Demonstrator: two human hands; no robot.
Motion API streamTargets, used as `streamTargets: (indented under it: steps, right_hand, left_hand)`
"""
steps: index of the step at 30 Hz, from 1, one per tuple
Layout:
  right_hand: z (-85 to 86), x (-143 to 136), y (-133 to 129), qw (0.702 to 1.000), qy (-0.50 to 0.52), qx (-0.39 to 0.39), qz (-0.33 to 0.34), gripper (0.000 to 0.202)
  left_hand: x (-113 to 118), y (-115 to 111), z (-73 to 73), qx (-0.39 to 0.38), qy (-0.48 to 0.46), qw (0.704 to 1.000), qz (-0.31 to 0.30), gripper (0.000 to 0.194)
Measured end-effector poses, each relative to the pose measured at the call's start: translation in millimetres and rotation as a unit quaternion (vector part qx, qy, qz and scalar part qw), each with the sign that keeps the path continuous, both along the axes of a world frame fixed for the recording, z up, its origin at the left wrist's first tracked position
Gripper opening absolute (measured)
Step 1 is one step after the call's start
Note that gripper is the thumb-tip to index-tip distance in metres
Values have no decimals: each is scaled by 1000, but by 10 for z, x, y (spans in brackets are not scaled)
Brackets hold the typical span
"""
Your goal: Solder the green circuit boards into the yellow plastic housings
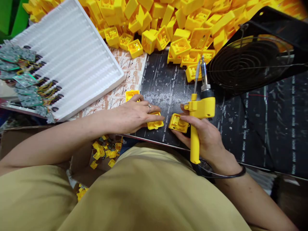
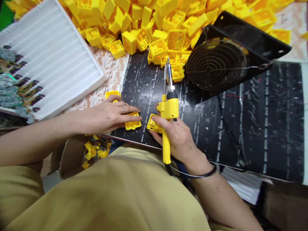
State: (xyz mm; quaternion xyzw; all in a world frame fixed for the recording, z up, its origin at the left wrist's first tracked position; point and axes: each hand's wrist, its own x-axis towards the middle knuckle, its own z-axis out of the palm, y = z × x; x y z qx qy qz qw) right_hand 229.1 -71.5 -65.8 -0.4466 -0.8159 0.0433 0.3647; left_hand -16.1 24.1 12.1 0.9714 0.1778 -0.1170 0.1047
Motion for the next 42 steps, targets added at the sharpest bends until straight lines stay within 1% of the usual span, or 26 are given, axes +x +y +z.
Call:
streamTargets:
  steps: [2,3,5,6,8,9,11,13,14,16,18,20,22,23,24,25,27,29,30,31,32,34,36,37,39,42]
  right_hand:
    - [23,24,-46,1000,9,-13,-10,63]
    - [32,37,-67,1000,11,-22,-12,66]
    - [40,63,-97,999,6,-36,-3,68]
    - [41,77,-107,999,1,-39,6,67]
    - [42,104,-118,999,-6,-45,22,65]
    - [47,114,-120,998,-4,-49,23,67]
    - [64,115,-117,998,3,-56,18,72]
    - [83,71,-94,999,5,-46,20,75]
    - [89,29,-73,999,2,-35,27,75]
    - [89,-81,-15,999,-8,-12,49,72]
    - [76,-192,42,998,-21,2,64,61]
    - [63,-265,73,998,-29,6,64,49]
    - [56,-284,73,998,-31,7,56,46]
    - [54,-278,64,998,-33,7,53,48]
    - [53,-266,54,998,-38,6,52,49]
    - [51,-251,45,998,-44,5,53,49]
    - [46,-223,40,997,-60,8,57,49]
    - [42,-204,53,996,-69,14,59,49]
    - [42,-197,63,996,-70,16,59,51]
    - [43,-193,73,996,-69,16,61,55]
    - [44,-190,82,996,-65,15,62,58]
    - [43,-187,91,996,-53,10,71,62]
    - [36,-185,83,996,-45,4,79,61]
    - [32,-182,75,996,-44,2,80,58]
    - [25,-168,51,996,-44,-1,80,54]
    - [30,-129,22,996,-37,-6,82,53]
  left_hand:
    - [102,-62,-71,47,-2,998,38,34]
    - [146,-99,-101,64,-6,997,49,34]
    - [182,-165,-135,85,-29,994,59,39]
    - [163,-192,-135,93,-47,992,65,44]
    - [40,-234,-103,123,-88,984,98,56]
    - [-55,-254,-80,146,-104,976,126,59]
    - [-270,-308,-52,192,-114,956,190,57]
    - [-457,-386,-80,220,-106,940,237,56]
    - [-524,-429,-117,222,-101,938,247,58]
    - [-600,-499,-212,207,-101,938,257,57]
    - [-615,-530,-279,155,-138,940,272,47]
    - [-586,-519,-283,38,-191,938,286,39]
    - [-525,-486,-243,-90,-225,926,291,39]
    - [-485,-467,-222,-123,-227,921,293,40]
    - [-443,-450,-204,-124,-216,921,298,42]
    - [-403,-435,-190,-90,-195,927,307,44]
    - [-346,-418,-166,29,-120,938,324,46]
    - [-345,-410,-124,127,-43,942,309,46]
    - [-368,-407,-93,152,-26,945,287,44]
    - [-402,-402,-58,155,-26,955,253,42]
    - [-443,-393,-23,141,-36,967,211,40]
    - [-522,-366,38,86,-51,987,129,42]
    - [-560,-332,68,37,-28,996,77,48]
    - [-557,-318,71,27,-4,997,70,51]
    - [-501,-308,52,28,37,996,78,52]
    - [-337,-353,-31,39,31,991,124,42]
